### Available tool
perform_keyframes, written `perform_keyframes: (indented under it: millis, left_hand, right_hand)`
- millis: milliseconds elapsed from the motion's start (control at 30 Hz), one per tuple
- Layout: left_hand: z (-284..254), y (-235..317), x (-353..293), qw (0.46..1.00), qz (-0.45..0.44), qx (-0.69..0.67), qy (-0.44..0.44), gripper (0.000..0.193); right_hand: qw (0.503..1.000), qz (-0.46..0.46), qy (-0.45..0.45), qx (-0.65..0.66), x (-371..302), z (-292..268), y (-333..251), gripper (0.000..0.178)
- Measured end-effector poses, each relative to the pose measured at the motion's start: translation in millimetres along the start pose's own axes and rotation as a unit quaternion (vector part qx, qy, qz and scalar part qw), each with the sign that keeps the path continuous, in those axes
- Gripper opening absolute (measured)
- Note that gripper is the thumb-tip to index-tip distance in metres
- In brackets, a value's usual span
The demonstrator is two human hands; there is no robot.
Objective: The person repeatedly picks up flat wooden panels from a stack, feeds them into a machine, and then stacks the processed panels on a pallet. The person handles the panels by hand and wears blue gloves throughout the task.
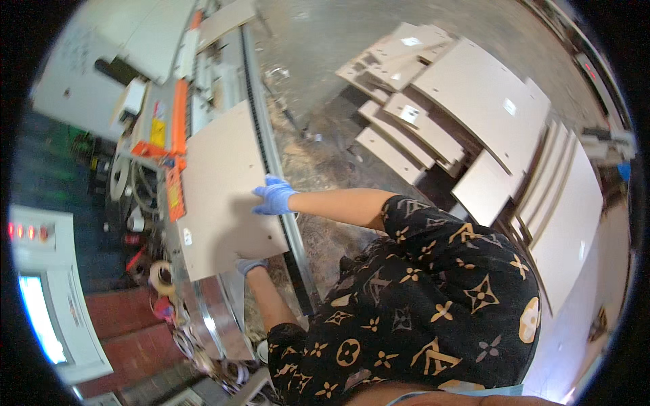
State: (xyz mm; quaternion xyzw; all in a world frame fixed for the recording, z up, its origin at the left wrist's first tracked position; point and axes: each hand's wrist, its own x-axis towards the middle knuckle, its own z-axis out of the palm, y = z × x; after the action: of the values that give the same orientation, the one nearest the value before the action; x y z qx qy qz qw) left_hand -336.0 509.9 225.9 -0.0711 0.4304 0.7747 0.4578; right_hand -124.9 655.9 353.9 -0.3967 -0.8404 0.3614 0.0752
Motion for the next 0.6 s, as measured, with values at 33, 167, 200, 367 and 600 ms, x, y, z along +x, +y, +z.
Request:
perform_keyframes:
  millis: [33, 167, 200, 367, 600]
  left_hand:
    - [8, 1, 7, 1.000, -0.002, 0.006, -0.002, 0.047]
    - [38, 7, 21, 0.999, 0.000, 0.046, 0.016, 0.041]
    - [41, 9, 19, 0.998, 0.001, 0.053, 0.019, 0.039]
    - [35, -11, -16, 0.996, 0.042, 0.063, 0.036, 0.039]
    - [29, -51, -84, 0.980, 0.129, 0.145, 0.033, 0.047]
  right_hand:
    - [0.999, -0.018, -0.011, 0.038, -3, -6, 9, 0.073]
    - [0.990, -0.029, 0.024, 0.137, -63, -17, 68, 0.068]
    - [0.972, -0.013, 0.041, 0.233, -86, -23, 92, 0.068]
    - [0.602, 0.298, 0.341, 0.657, -189, -76, 238, 0.035]
    - [0.276, 0.183, 0.562, 0.758, -260, -159, 380, 0.058]
